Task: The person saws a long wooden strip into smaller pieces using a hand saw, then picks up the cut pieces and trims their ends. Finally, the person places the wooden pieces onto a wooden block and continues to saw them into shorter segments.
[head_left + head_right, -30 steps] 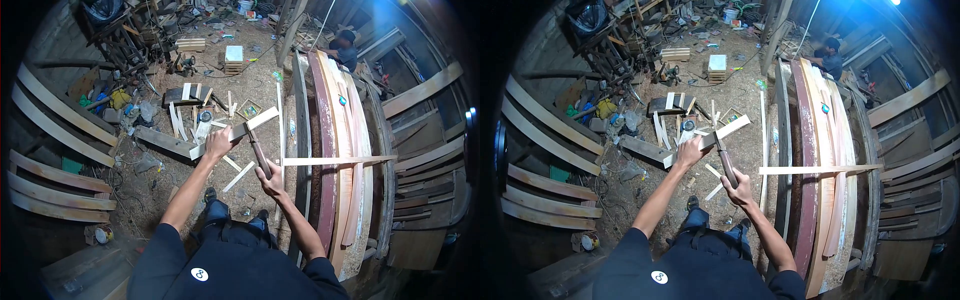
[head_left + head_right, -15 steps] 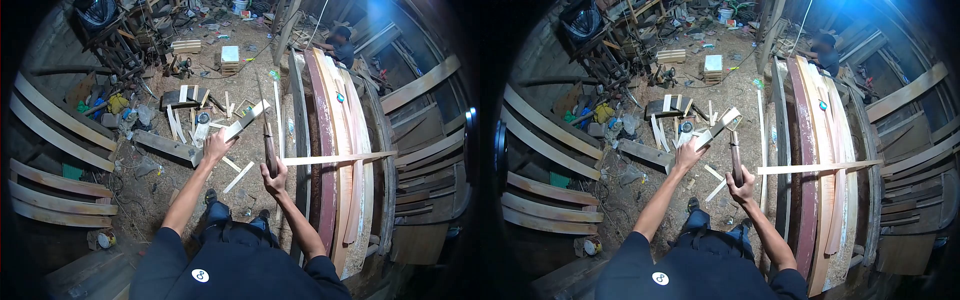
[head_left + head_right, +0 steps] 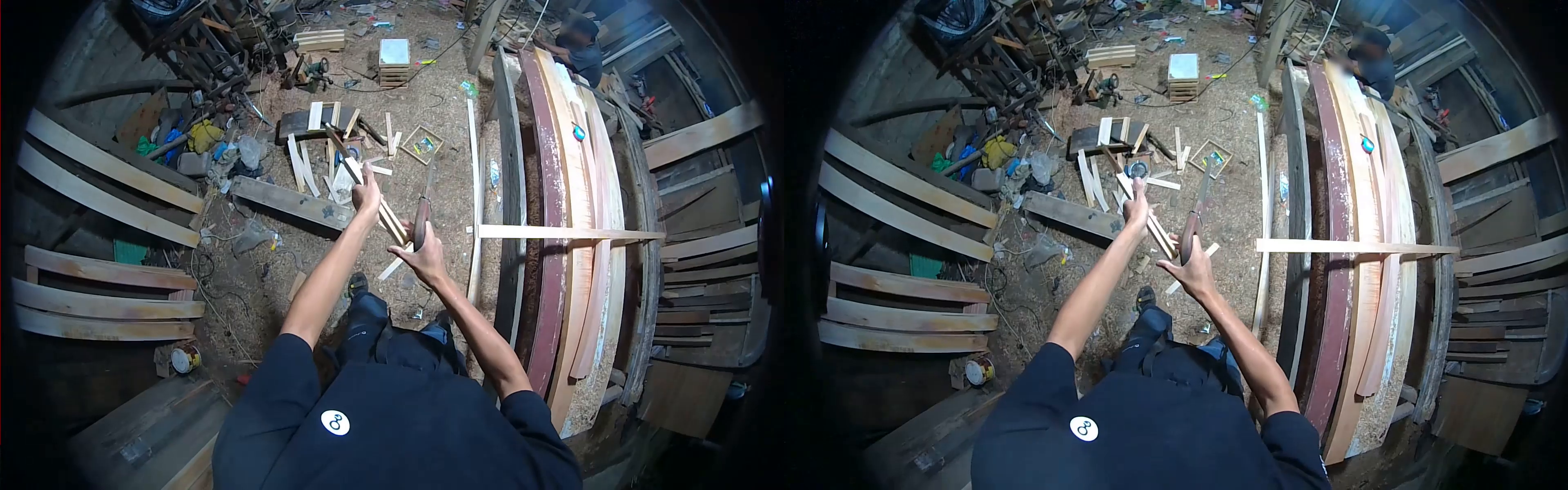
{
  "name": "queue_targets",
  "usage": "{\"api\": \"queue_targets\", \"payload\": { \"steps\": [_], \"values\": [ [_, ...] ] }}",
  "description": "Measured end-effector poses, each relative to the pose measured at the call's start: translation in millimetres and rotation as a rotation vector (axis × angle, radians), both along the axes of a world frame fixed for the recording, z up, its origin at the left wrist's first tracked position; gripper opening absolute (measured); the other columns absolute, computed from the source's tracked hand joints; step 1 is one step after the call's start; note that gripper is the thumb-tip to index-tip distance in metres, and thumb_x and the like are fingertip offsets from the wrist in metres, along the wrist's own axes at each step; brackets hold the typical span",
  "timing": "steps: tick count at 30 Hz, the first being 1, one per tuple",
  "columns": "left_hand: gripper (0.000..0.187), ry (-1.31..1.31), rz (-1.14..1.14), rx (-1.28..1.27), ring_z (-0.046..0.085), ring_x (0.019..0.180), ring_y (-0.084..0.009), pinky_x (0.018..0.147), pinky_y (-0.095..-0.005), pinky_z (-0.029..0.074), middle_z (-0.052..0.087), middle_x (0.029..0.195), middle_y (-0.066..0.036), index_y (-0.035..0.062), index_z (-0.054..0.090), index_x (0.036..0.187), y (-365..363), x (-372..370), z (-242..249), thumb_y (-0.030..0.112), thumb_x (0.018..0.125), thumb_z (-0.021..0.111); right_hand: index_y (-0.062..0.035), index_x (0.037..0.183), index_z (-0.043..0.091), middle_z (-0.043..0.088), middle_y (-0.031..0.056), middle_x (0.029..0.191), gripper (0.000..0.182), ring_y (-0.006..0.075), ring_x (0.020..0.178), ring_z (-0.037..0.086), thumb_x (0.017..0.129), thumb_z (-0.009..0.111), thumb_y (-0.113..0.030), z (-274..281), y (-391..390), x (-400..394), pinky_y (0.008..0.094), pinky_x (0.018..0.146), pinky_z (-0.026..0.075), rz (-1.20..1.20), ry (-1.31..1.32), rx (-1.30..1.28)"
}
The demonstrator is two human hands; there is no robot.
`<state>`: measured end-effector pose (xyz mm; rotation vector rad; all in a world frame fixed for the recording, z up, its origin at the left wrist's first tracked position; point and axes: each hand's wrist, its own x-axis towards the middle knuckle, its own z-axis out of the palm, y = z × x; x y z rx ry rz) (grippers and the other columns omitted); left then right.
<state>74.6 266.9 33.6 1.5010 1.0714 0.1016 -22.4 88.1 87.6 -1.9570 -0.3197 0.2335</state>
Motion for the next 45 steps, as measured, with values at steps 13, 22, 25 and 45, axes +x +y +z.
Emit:
{"api": "queue_targets", "payload": {
  "steps": [13,22,25,45],
  "values": [
    [0.035,-0.338,-0.065,-0.304,0.059,0.058,-0.0166,0.051,-0.0329,0.050,0.053,0.070,-0.003,0.0021,0.050,0.091,-44,-59,11,0.034,0.089,0.064,-0.0008,0.103,0.051,0.062,0.0138,0.081,0.053,0.0254,0.074,0.062,0.070,0.080,-0.029,-14,11,-11,0.0377,0.067,0.049,-0.308,0.036,0.012],
    [0.029,-0.201,-0.094,-0.348,0.060,0.059,-0.0203,0.052,-0.0356,0.052,0.055,0.069,-0.010,-0.0015,0.049,0.088,-19,-61,2,0.027,0.090,0.057,0.0000,0.107,0.056,0.066,0.0094,0.097,0.045,0.0157,0.092,0.062,0.076,0.079,-0.022,-16,-11,-16,0.0318,0.080,0.050,-0.013,0.076,0.192],
    [0.036,-0.270,-0.188,-0.403,0.065,0.065,-0.0230,0.051,-0.0348,0.056,0.061,0.078,-0.015,-0.0049,0.051,0.091,-21,-68,3,0.031,0.092,0.056,-0.0025,0.104,0.058,0.066,0.0070,0.094,0.035,0.0131,0.087,0.062,0.080,0.075,-0.021,-20,-9,-14,0.0302,0.077,0.050,-0.070,0.405,0.551],
    [0.074,-0.207,-0.452,0.223,0.065,0.092,-0.0365,0.077,-0.0441,0.051,0.064,0.096,-0.026,-0.0076,0.049,0.109,-52,-47,30,0.059,0.081,0.062,-0.0021,0.095,0.060,0.060,0.0012,0.080,0.056,0.0098,0.070,0.053,0.076,0.074,-0.053,-44,-7,14,0.0257,0.060,0.042,0.108,0.552,0.350]
  ]
}}
